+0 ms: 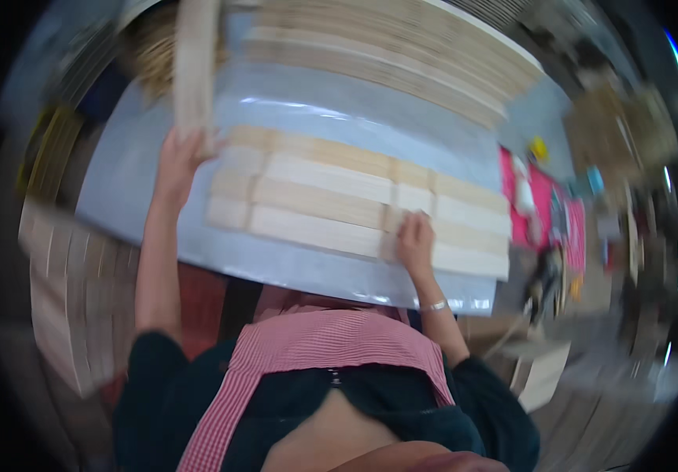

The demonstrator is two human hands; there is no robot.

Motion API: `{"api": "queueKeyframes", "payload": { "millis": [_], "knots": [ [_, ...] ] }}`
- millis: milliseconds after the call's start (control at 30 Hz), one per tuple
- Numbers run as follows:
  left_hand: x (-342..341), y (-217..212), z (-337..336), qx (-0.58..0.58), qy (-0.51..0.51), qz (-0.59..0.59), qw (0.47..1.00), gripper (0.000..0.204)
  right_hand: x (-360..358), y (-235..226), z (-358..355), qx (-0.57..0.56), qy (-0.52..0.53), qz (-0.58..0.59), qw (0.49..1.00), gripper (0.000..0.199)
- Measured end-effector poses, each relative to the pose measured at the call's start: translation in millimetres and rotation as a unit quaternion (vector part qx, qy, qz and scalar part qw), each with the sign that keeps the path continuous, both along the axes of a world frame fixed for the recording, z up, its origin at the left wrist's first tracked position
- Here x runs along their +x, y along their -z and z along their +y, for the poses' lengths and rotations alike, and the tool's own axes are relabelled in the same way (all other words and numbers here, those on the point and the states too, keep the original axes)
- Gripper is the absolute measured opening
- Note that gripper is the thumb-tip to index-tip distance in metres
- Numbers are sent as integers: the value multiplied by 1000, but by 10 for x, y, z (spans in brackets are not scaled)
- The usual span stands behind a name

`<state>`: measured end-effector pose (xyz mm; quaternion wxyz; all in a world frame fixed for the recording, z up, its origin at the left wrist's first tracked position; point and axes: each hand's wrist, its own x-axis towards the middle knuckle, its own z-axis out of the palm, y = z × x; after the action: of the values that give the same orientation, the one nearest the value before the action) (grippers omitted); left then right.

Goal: Applying glue and using a nail gun to assemble wooden components into frames.

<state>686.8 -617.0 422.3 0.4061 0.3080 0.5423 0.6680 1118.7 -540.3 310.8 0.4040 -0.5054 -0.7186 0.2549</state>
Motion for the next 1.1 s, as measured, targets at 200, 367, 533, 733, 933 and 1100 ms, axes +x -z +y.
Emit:
{"api": "queueKeyframes", "payload": {
  "millis": [200,367,533,733,933,1100],
  "knots": [
    [1473,221,260,5,198,-82,977,39,-250,-472,-124,-111,-70,108,985,7],
    [2505,325,555,5,300,-74,951,36,-306,-857,-256,-96,-90,279,951,14],
    [3230,151,837,-30,426,-124,895,36,153,-949,-244,-90,-10,370,925,26],
    [3624,266,976,16,458,13,889,46,1194,-982,453,-15,170,292,941,20],
    [3326,372,641,-75,477,23,875,43,2456,-576,2373,39,257,64,964,34],
    [3046,276,343,-159,416,3,895,43,2584,-388,3469,-79,269,-7,960,41]
  ]
}}
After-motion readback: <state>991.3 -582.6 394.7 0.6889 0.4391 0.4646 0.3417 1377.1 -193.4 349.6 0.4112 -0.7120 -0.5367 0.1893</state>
